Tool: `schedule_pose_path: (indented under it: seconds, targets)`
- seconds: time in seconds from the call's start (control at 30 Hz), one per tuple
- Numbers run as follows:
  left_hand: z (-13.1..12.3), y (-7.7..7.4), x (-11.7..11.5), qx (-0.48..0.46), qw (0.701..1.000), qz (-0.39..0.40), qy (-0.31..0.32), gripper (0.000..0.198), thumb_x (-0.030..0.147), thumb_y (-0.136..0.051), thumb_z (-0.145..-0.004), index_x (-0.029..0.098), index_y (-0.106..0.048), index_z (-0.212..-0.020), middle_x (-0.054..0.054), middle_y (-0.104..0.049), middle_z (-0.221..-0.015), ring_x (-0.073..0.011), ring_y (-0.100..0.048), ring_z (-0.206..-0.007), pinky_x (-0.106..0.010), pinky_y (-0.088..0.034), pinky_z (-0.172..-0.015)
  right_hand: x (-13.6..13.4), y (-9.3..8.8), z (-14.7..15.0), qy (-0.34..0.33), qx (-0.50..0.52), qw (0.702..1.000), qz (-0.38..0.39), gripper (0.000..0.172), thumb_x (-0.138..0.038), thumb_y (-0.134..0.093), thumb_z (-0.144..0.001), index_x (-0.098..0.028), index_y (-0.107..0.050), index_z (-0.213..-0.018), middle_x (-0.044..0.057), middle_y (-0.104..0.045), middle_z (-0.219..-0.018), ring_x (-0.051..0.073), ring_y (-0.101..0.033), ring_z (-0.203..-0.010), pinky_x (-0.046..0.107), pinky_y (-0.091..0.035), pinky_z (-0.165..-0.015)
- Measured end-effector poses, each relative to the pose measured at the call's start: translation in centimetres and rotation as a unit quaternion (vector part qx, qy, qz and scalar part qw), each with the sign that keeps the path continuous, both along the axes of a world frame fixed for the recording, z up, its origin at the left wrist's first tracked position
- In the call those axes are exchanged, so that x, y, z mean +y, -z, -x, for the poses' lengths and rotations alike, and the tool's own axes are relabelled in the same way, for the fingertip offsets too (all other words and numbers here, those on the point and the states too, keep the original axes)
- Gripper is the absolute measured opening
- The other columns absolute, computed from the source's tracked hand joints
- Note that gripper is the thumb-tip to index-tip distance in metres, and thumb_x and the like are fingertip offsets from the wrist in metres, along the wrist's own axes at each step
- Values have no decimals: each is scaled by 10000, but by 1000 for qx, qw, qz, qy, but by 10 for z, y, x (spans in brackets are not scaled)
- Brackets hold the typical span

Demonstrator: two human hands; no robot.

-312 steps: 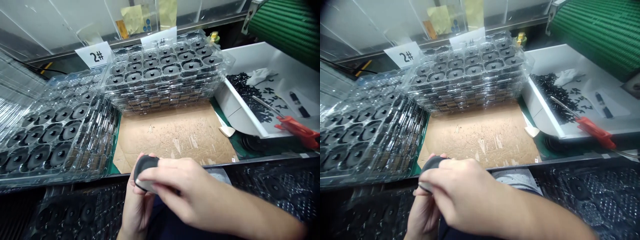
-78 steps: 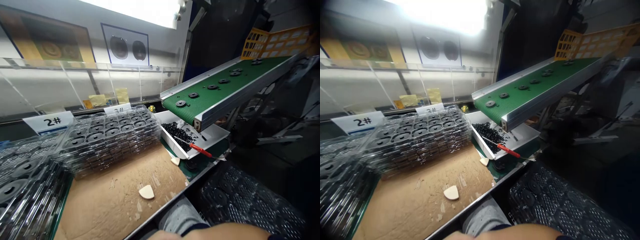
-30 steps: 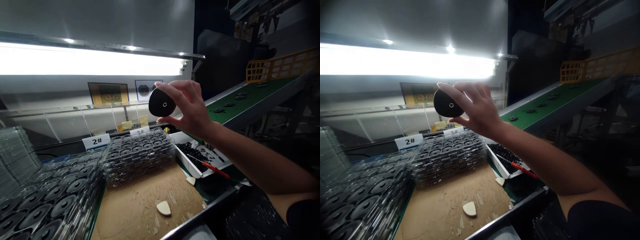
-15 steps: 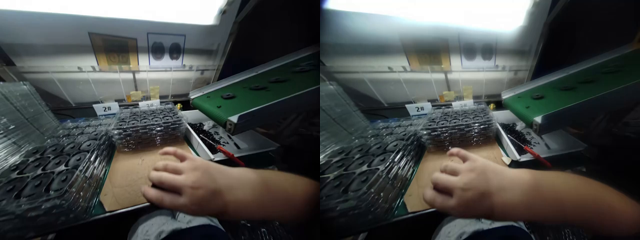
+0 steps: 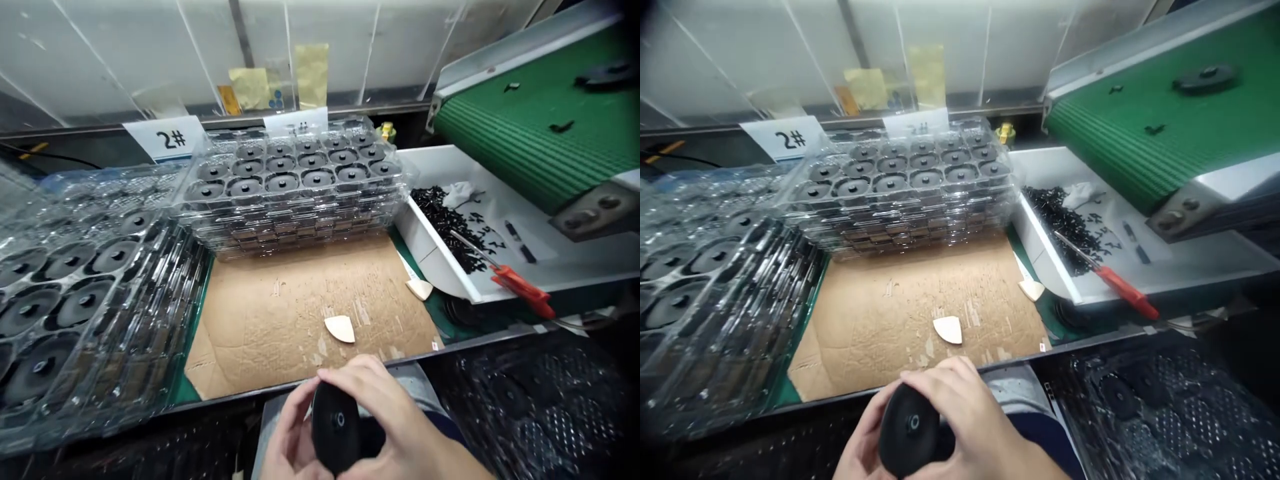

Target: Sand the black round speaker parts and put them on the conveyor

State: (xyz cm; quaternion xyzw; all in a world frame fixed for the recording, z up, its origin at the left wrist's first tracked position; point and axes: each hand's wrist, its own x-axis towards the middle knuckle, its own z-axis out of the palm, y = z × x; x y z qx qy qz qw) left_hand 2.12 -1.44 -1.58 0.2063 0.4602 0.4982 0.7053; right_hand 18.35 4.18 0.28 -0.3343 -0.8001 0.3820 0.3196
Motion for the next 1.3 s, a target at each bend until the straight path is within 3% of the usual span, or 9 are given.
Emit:
schedule_pose_path:
  seconds: [0.1,0.2,0.4,0.53,0.67,0.77,0.93,1.1,1.3]
  targets:
    - [-3,5,16,27,999,35,-25,748,484,-834,-337,269,-663,-1033,-113,-611,-1213,-375,-470,-1190,-462,-324,-1030,4,22,10,27,36,999,-28,844,-529,-690,-667,-209,-314,-1351,110,-610,-1063,230,-551,-888,364,-445,-762]
    - [-3,8,27,39,997,56,-39,767,460,-849,-314,272,-662,-1033,-95,-605,-1227,-352,-414,-1243,-408,-283,-1063,14,23,14,34,27,999,-17,865,-540,-672,-684,-193,-281,-1374,123,-607,-1071,243,-553,-897,371,-455,-758]
    - [0,4,40,-86,992,74,-58,724,490,-810,-435,285,-619,-1102,-84,-455,-1383,-332,-579,-1065,-349,-535,-806,34,4,-2,30,-59,997,41,748,-552,-548,-798,-239,-235,-1401,112,-523,-1249,245,-494,-1115,377,-447,-907]
    - [4,4,45,-141,984,51,-96,597,428,-767,-580,286,-598,-1136,-59,-549,-1293,-306,-593,-1053,-380,-512,-876,36,39,-8,157,-192,968,32,481,-360,-517,-863,-265,-402,-1320,125,-447,-1295,272,-514,-1050,462,-489,-835]
    - [9,9,48,-178,975,69,-111,463,386,-684,-705,255,-603,-1142,-44,-577,-1272,-289,-536,-1143,-346,-474,-943,40,86,-2,184,-239,953,-17,370,-209,-473,-861,-178,-523,-1226,175,-486,-1188,257,-569,-925,453,-528,-743]
    - [12,13,48,-192,971,75,-121,395,351,-632,-765,227,-608,-1139,-52,-577,-1274,-261,-506,-1181,-311,-449,-973,52,94,-1,177,-208,962,-22,328,-175,-422,-876,-147,-559,-1173,151,-546,-1066,230,-588,-890,414,-530,-745]
    - [16,11,38,-193,974,63,-104,449,362,-669,-720,239,-601,-1147,-58,-562,-1291,-253,-497,-1192,-294,-444,-972,52,75,0,163,-135,977,0,308,-187,-389,-918,-163,-507,-1202,93,-597,-985,183,-594,-894,360,-517,-776]
    - [14,-2,26,-168,980,64,-87,514,366,-702,-679,266,-580,-1168,-64,-553,-1297,-271,-525,-1160,-364,-388,-1028,29,54,5,97,-95,991,18,220,-172,-479,-876,-204,-630,-1033,13,-623,-735,133,-601,-656,251,-517,-607]
    - [3,-22,18,-129,987,32,-87,502,314,-691,-718,261,-551,-1197,-63,-656,-1127,-244,-560,-1116,-339,-433,-980,13,-29,22,120,39,991,-52,312,-156,-457,-875,-144,-522,-1180,76,-626,-1025,161,-580,-886,314,-493,-781]
